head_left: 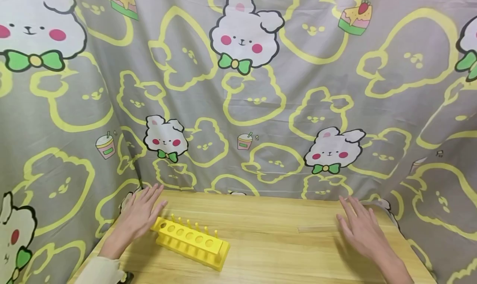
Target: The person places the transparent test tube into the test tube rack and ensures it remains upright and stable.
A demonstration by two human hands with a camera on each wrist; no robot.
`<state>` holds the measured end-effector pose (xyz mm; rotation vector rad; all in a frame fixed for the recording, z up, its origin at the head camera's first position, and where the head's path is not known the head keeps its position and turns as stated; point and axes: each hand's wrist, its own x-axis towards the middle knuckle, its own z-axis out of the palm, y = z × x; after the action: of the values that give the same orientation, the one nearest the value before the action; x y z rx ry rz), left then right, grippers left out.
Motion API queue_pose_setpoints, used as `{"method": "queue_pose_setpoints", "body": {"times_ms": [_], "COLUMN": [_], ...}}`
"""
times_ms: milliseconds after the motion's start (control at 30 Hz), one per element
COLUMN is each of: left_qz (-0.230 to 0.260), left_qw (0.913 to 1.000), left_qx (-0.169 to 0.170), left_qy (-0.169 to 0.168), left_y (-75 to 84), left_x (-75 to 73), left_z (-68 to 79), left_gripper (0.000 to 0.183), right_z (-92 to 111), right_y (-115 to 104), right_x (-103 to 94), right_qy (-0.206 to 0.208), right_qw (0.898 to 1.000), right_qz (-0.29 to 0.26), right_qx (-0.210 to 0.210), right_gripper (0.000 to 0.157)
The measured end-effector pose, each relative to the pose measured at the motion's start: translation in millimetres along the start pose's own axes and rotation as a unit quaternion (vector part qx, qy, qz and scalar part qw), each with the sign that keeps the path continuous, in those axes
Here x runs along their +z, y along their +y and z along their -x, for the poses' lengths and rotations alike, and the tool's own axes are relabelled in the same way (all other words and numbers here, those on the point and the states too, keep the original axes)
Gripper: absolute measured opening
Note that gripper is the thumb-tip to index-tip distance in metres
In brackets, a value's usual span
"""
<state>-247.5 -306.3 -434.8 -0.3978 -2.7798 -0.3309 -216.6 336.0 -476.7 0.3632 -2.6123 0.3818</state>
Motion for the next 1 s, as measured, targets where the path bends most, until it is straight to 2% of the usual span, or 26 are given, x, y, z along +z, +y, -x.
{"method": "queue_pose_setpoints", "body": {"times_ms": [100, 267, 400, 500, 733, 1000], "left_qz": [0.003, 0.035, 0.063, 0.082, 0.141, 0.166], "left_qw": [1.0, 0.9993, 0.9979, 0.9959, 0.9868, 0.9842], "left_qx": [-0.002, 0.005, 0.014, 0.033, 0.063, 0.044], "left_qy": [-0.005, -0.008, -0.002, 0.017, 0.049, 0.041], "left_y": [0.3, 3.3, 4.8, 4.0, 1.8, 3.1], "left_x": [1.9, 5.9, 9.0, 11.2, 13.9, 12.6], "left_z": [3.0, 9.3, 15.0, 17.7, 22.8, 27.2], "left_gripper": [0.065, 0.06, 0.055, 0.048, 0.036, 0.028], "right_z": [-2, -1, 2, 3, 1, 2], "right_y": [-5, -16, -27, -36, -60, -81], "right_x": [0.6, 1.8, -0.2, -0.6, 6.2, 13.9], "right_qy": [0.023, 0.053, 0.047, 0.033, 0.016, 0.029], "right_qw": [0.999, 0.997, 0.997, 0.996, 0.992, 0.988], "right_qz": [-0.015, -0.034, -0.054, -0.08, -0.127, -0.154], "right_qx": [-0.018, -0.044, -0.031, -0.017, 0.0, -0.001], "right_gripper": [0.058, 0.057, 0.058, 0.059, 0.06, 0.056]}}
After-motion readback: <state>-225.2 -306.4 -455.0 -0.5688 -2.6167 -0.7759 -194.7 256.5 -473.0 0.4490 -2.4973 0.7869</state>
